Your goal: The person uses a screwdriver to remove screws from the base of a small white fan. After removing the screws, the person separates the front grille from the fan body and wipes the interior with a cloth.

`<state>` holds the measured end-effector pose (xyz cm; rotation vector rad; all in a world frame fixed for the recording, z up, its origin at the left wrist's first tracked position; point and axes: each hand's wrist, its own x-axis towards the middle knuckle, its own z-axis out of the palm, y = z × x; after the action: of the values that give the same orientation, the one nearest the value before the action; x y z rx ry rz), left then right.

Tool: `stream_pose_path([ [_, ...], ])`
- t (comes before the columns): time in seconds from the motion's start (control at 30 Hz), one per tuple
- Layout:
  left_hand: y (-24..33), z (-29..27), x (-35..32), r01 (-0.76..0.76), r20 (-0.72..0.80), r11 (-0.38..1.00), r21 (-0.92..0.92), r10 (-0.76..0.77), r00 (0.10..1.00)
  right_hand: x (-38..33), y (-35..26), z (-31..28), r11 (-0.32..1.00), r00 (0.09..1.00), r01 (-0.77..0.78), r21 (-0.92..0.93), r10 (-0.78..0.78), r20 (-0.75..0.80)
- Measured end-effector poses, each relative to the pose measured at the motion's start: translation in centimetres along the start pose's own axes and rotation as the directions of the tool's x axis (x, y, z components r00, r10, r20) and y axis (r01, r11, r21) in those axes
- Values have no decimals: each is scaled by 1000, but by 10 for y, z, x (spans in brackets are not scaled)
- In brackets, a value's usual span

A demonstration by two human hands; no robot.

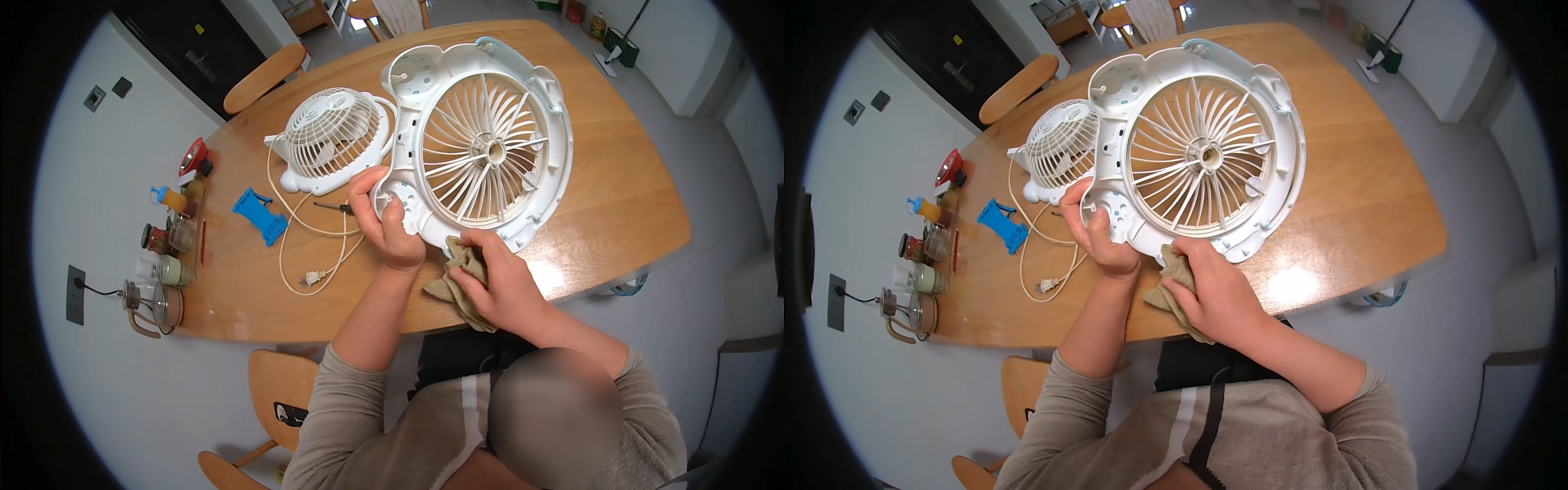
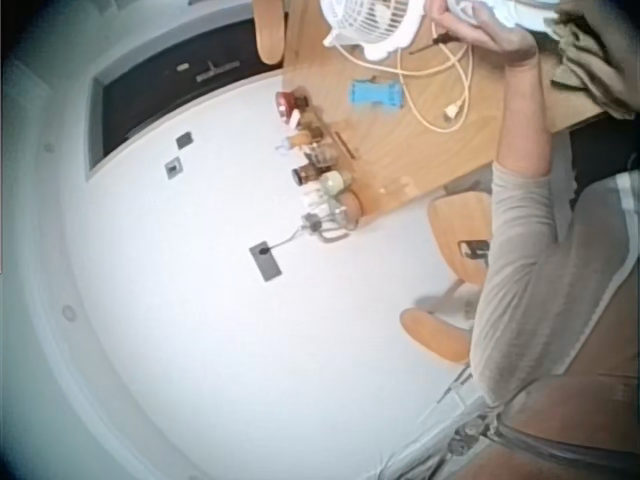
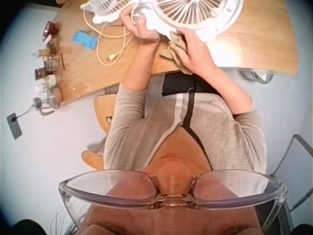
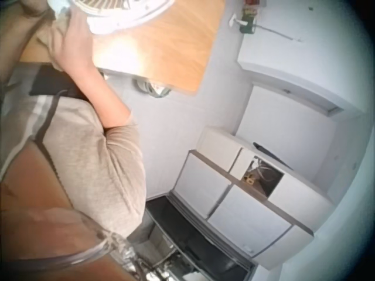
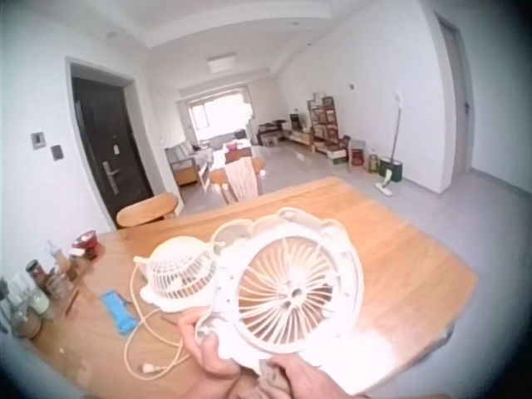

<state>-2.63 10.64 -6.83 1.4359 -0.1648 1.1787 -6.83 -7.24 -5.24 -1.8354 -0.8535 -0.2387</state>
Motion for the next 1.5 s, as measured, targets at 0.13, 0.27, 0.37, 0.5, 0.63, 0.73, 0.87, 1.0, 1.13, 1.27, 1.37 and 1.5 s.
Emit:
stream_pose_path([
  [0.13,7,0,1,-44,39,998,33,43,998,-1,2,-16,986,989,-146,81,145,25],
  [0.27,9,4,3,-78,32,997,-3,78,996,8,-8,-15,980,980,-38,194,74,-183],
  [0.37,12,3,3,-92,35,996,9,92,995,22,-13,-12,975,946,198,97,-165,-278],
  [0.5,12,2,4,-134,54,990,43,132,990,42,-6,-1,904,897,386,-186,-415,-154],
  [0.63,9,-1,4,-161,72,986,32,159,985,44,-6,9,877,910,380,-295,-411,-49],
  [0.73,9,1,3,-130,31,992,-6,130,991,41,-10,9,917,934,341,-206,-355,-33],
  [0.87,9,2,3,-145,43,989,-5,145,989,42,0,5,963,965,263,63,-262,-28],
  [1.0,10,4,4,-155,46,988,-7,155,987,49,1,-3,897,911,413,-157,-407,68],
  [1.13,11,0,2,-146,57,989,24,145,988,48,-9,-5,789,874,477,-386,-472,114],
  [1.27,6,2,3,-162,51,986,-44,165,985,43,-4,-1,944,943,327,47,-329,44],
  [1.37,11,1,6,-137,59,987,-82,142,988,40,2,2,920,966,253,299,-259,-22],
  [1.5,18,0,5,-110,37,994,-16,110,993,57,-15,-6,903,895,426,-57,-429,-124],
])
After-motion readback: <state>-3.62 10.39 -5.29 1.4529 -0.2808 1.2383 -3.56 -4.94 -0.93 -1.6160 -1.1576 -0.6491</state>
